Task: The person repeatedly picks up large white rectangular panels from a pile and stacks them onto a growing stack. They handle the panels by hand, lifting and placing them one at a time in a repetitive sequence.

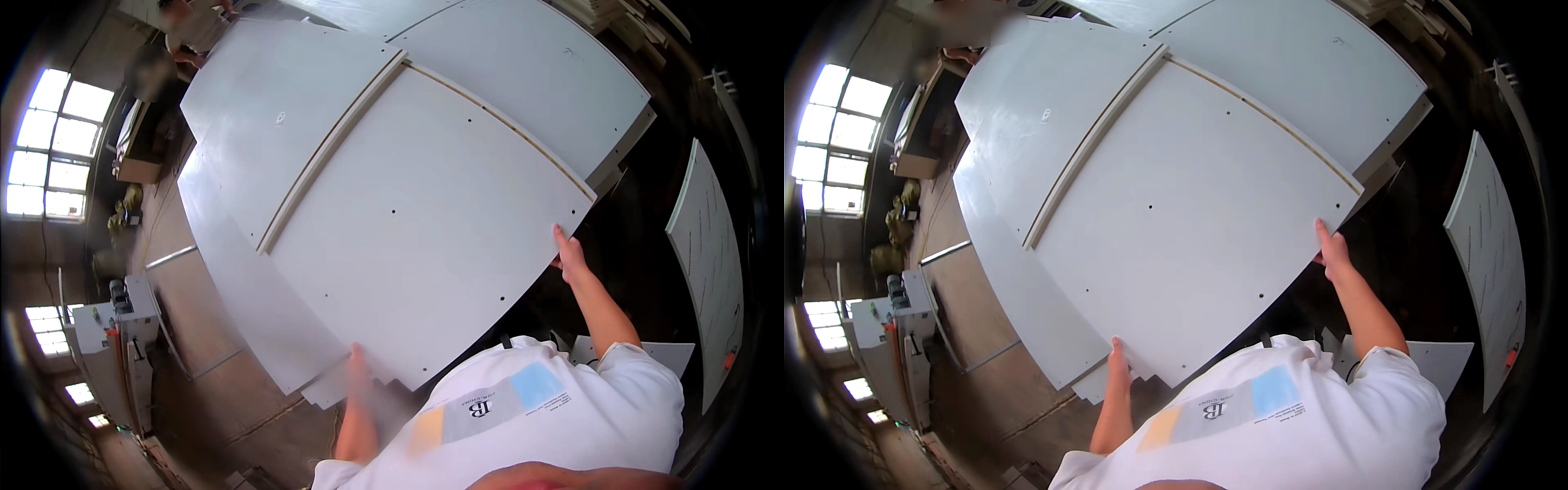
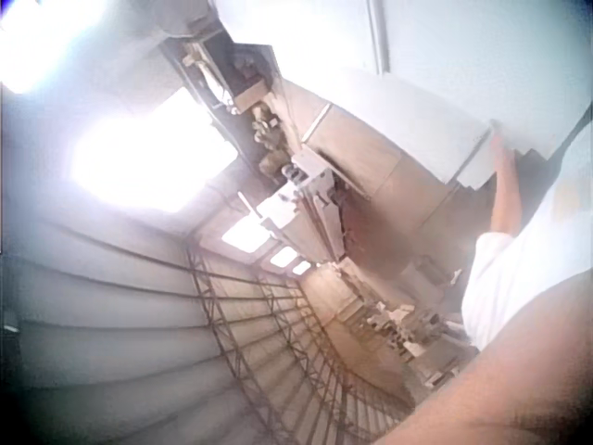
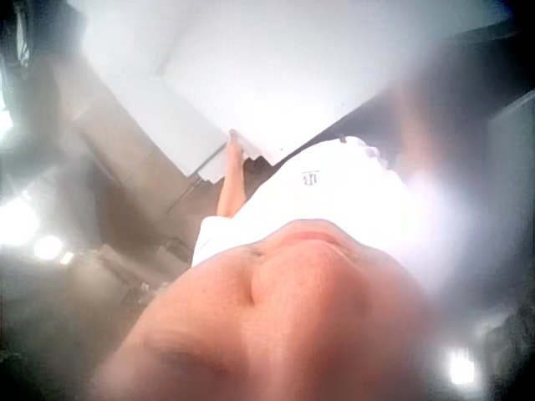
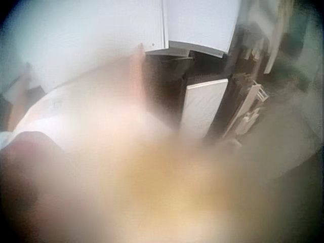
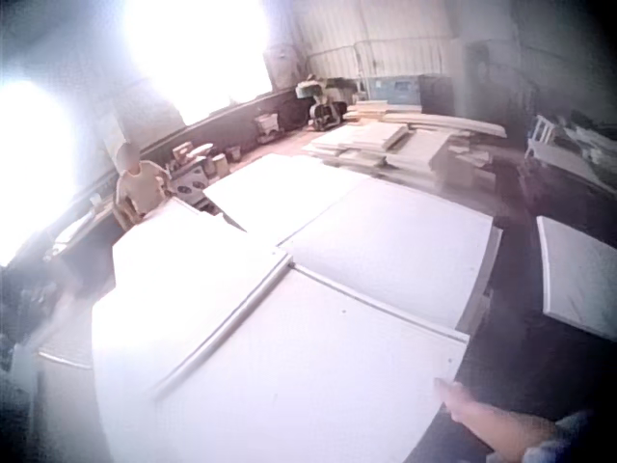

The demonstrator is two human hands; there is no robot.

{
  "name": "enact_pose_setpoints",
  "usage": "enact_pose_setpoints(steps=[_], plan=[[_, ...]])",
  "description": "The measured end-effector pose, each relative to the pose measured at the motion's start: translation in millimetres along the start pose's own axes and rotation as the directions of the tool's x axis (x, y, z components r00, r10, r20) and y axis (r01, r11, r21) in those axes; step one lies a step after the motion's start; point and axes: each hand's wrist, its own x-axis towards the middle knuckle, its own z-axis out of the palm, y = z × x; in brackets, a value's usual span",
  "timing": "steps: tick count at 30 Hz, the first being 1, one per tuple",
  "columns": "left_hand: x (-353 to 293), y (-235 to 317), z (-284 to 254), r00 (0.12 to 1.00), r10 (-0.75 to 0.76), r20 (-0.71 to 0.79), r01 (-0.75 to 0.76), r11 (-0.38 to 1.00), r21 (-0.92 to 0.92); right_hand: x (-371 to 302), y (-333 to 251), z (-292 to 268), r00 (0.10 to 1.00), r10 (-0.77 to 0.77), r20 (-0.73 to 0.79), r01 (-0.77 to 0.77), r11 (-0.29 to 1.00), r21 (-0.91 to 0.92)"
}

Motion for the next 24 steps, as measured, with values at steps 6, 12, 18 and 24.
enact_pose_setpoints(steps=[6, 12, 18, 24], plan=[[-47, 55, 158, 0.988, -0.066, 0.137, 0.069, 0.998, -0.012, 99, -83, -77, 0.991, -0.073, -0.111, 0.069, 0.997, -0.042], [-59, 75, 291, 0.959, -0.139, 0.247, 0.132, 0.990, 0.045, 184, -149, -166, 0.985, -0.047, -0.166, 0.007, 0.973, -0.230], [-71, 89, 371, 0.932, -0.111, 0.345, 0.101, 0.994, 0.047, 168, -139, -181, 0.998, 0.053, -0.020, -0.057, 0.907, -0.417], [-80, 122, 410, 0.898, -0.145, 0.414, 0.095, 0.986, 0.138, 82, -19, -114, 0.979, 0.084, 0.187, 0.014, 0.881, -0.472]])
